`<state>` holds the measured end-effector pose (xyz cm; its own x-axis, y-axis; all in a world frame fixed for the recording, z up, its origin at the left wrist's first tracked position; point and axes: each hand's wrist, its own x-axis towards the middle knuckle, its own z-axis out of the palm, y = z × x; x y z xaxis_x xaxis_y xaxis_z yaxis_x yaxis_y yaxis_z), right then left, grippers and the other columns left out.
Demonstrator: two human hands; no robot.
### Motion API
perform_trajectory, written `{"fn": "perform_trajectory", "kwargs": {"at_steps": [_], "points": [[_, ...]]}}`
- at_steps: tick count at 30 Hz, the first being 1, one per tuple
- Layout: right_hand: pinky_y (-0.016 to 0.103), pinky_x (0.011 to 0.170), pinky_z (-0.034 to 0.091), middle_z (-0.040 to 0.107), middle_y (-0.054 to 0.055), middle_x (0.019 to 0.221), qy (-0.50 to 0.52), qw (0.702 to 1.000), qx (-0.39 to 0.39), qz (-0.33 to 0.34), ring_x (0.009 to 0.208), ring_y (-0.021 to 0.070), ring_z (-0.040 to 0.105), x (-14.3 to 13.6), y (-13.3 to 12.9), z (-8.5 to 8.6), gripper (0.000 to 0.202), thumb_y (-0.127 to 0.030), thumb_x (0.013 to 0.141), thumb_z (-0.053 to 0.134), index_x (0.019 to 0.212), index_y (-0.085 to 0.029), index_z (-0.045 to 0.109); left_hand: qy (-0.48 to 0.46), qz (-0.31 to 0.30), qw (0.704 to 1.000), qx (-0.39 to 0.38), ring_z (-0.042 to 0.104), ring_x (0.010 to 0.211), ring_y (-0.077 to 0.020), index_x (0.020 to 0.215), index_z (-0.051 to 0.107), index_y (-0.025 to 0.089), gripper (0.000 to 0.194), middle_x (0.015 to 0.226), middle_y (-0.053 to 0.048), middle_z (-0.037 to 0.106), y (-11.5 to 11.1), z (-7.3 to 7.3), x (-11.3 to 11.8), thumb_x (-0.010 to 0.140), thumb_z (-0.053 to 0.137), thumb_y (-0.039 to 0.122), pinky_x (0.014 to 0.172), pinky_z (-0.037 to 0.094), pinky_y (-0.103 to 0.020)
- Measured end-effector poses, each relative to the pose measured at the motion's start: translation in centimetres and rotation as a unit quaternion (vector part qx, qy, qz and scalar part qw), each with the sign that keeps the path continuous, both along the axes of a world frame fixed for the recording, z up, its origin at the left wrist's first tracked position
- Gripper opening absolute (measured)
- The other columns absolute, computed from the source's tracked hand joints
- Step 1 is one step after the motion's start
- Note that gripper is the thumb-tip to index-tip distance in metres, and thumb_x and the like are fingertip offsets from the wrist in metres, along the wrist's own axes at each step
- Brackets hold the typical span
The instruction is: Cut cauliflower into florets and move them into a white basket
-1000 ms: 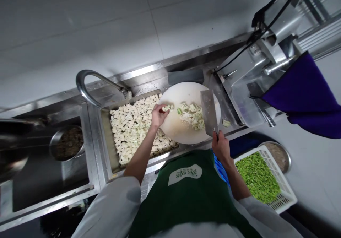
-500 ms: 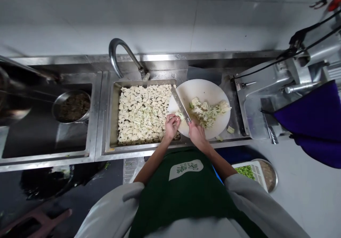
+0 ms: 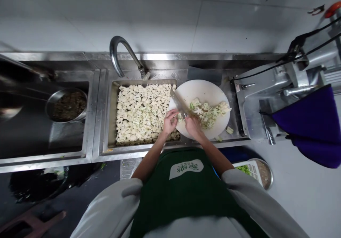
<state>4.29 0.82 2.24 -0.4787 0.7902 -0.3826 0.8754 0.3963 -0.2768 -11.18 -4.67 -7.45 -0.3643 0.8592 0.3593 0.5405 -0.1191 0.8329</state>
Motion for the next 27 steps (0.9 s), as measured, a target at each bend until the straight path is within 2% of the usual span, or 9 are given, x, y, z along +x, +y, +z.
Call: {"fn": "perform_trajectory", "kwargs": {"at_steps": [3, 5, 8, 11, 15, 19, 23, 25, 27], "points": [[0.031, 0.091, 0.054, 0.077, 0.018, 0.119, 0.017, 1.0, 0.013, -0.011, 0.111, 0.0272, 0.074, 1.2, 0.7, 0.0, 0.041, -0.026, 0.112, 0.032, 0.134, -0.013, 0.063, -0.049, -0.022, 0.999, -0.004, 0.07, 0.111, -0.0252, 0.104, 0.08, 0.021, 0.025, 0.118, -0.011, 0.073, -0.7, -0.6, -0.3, 0.1, 0.062, 0.039, 0.094, 0.062, -0.042], [0.031, 0.089, 0.053, 0.077, 0.018, 0.117, 0.025, 0.999, 0.027, -0.034, 0.108, 0.0273, 0.075, 1.7, 0.6, 0.0, 0.04, -0.027, 0.112, 0.031, 0.134, -0.013, 0.062, -0.081, 0.006, 0.997, 0.005, 0.071, 0.105, -0.0237, 0.102, 0.08, 0.02, 0.027, 0.115, -0.012, 0.073, -1.7, -1.4, 0.5, 0.1, 0.063, 0.042, 0.082, 0.063, -0.037], [0.032, 0.087, 0.053, 0.077, 0.018, 0.114, 0.037, 0.996, 0.051, -0.065, 0.103, 0.0273, 0.074, 2.1, -0.8, 0.2, 0.041, -0.027, 0.112, 0.03, 0.133, -0.011, 0.062, -0.107, 0.048, 0.993, 0.02, 0.071, 0.098, -0.0218, 0.098, 0.08, 0.019, 0.026, 0.11, -0.011, 0.072, -3.4, -2.5, 2.2, 0.099, 0.066, 0.042, 0.078, 0.063, -0.034], [0.032, 0.085, 0.053, 0.077, 0.019, 0.11, 0.047, 0.994, 0.064, -0.073, 0.099, 0.0269, 0.074, 2.1, -2.8, 0.3, 0.043, -0.028, 0.113, 0.027, 0.131, -0.01, 0.062, -0.117, 0.063, 0.991, 0.023, 0.071, 0.093, -0.0209, 0.096, 0.08, 0.02, 0.023, 0.106, -0.011, 0.07, -4.1, -3.0, 3.5, 0.097, 0.069, 0.04, 0.076, 0.063, -0.033], [0.032, 0.082, 0.053, 0.078, 0.019, 0.107, 0.032, 0.998, 0.033, -0.052, 0.097, 0.0271, 0.075, 1.1, -4.3, -0.4, 0.039, -0.024, 0.111, 0.031, 0.13, -0.011, 0.063, -0.099, 0.06, 0.993, 0.012, 0.071, 0.091, -0.0203, 0.092, 0.08, 0.02, 0.02, 0.101, -0.009, 0.071, -3.7, -3.0, 3.8, 0.096, 0.069, 0.037, 0.075, 0.062, -0.032], [0.033, 0.084, 0.053, 0.078, 0.019, 0.11, 0.03, 0.999, 0.009, -0.044, 0.1, 0.0283, 0.076, -0.6, -3.1, -1.3, 0.034, -0.024, 0.109, 0.041, 0.131, -0.01, 0.062, -0.085, 0.047, 0.995, 0.014, 0.071, 0.091, -0.0208, 0.089, 0.077, 0.019, 0.02, 0.1, -0.01, 0.071, -3.6, -2.9, 3.5, 0.096, 0.067, 0.035, 0.076, 0.062, -0.032], [0.032, 0.082, 0.053, 0.078, 0.017, 0.105, 0.064, 0.996, 0.027, -0.063, 0.096, 0.027, 0.075, 0.4, -1.3, -0.5, 0.035, -0.028, 0.111, 0.037, 0.127, -0.014, 0.065, -0.066, 0.046, 0.997, 0.008, 0.07, 0.086, -0.0191, 0.096, 0.074, 0.019, 0.019, 0.1, -0.009, 0.07, -3.9, -2.7, 3.5, 0.098, 0.064, 0.036, 0.073, 0.061, -0.031], [0.033, 0.079, 0.052, 0.077, 0.017, 0.101, 0.082, 0.99, 0.061, -0.092, 0.092, 0.0272, 0.074, 2.0, -0.4, 0.1, 0.038, -0.029, 0.111, 0.034, 0.126, -0.013, 0.065, -0.032, 0.055, 0.998, 0.015, 0.07, 0.093, -0.0213, 0.1, 0.073, 0.02, 0.019, 0.104, -0.01, 0.071, -3.0, -2.2, 3.4, 0.1, 0.062, 0.036, 0.082, 0.062, -0.035], [0.033, 0.076, 0.051, 0.076, 0.017, 0.096, 0.103, 0.982, 0.1, -0.126, 0.088, 0.0283, 0.073, 3.7, 0.4, 0.4, 0.04, -0.03, 0.111, 0.031, 0.125, -0.011, 0.064, 0.016, 0.056, 0.998, 0.025, 0.068, 0.112, -0.0256, 0.108, 0.073, 0.02, 0.021, 0.115, -0.013, 0.072, -1.1, -1.5, 2.9, 0.103, 0.057, 0.033, 0.099, 0.059, -0.043]]}}
